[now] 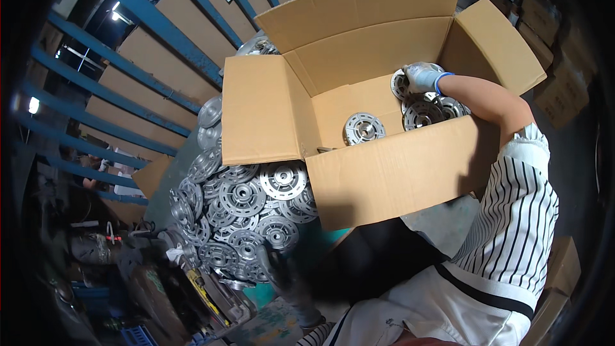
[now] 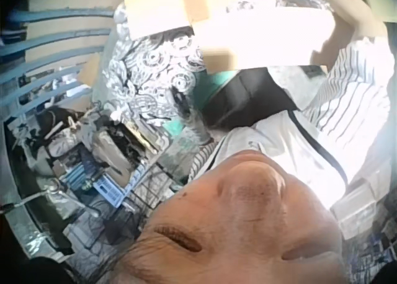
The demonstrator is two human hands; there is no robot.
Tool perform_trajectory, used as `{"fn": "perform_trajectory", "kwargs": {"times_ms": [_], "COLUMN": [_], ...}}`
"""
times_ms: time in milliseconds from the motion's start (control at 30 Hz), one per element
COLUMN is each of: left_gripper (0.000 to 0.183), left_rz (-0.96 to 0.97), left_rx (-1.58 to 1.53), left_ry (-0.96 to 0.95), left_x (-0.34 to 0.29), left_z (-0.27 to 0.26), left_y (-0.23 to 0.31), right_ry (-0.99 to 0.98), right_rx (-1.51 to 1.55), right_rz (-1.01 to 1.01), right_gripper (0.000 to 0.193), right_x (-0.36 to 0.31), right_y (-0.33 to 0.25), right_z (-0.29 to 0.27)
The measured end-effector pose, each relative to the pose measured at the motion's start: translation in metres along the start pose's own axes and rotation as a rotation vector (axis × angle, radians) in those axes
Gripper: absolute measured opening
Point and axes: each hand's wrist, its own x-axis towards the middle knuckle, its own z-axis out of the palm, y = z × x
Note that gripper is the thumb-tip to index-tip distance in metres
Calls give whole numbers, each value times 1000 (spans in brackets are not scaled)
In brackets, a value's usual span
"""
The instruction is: A worker is inspecting and cleaning round metal fabrication parts at a workstation.
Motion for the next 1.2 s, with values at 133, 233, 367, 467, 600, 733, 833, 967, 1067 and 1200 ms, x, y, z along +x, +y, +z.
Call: {"fn": "perform_trajectory", "kwargs": {"times_ms": [133,233,367,467,600,733,833,967,1067,1200], "left_gripper": [53,51,50,54,52,47,48,70,75,75], "left_rz": [-7,19,-15,124,111,-19,-94,-248,-573,-641], "left_rx": [53,105,64,91,-276,-381,-756,-1474,-1843,-1790], "left_ry": [-35,-18,-13,-41,-122,-161,-273,-543,-659,-547], "left_x": [-3,-11,-12,-10,-15,-21,-30,-26,-36,-53], "left_z": [11,14,24,33,44,61,74,93,80,65], "left_y": [17,18,45,69,82,116,129,157,163,157], "right_ry": [-118,-300,-304,-175,257,403,286,-96,-262,-260], "right_rx": [-17,25,-14,-30,451,1297,1682,1899,1968,1943], "right_rz": [8,-112,-193,-191,16,-42,-267,-430,-436,-370], "right_gripper": [39,36,33,30,23,16,15,17,17,19], "right_x": [-8,-22,-46,-60,-92,-166,-209,-274,-309,-333], "right_y": [21,41,45,43,57,13,-32,-80,-112,-139], "right_z": [-1,-12,-22,-36,-71,-97,-75,-41,-20,-4]}}
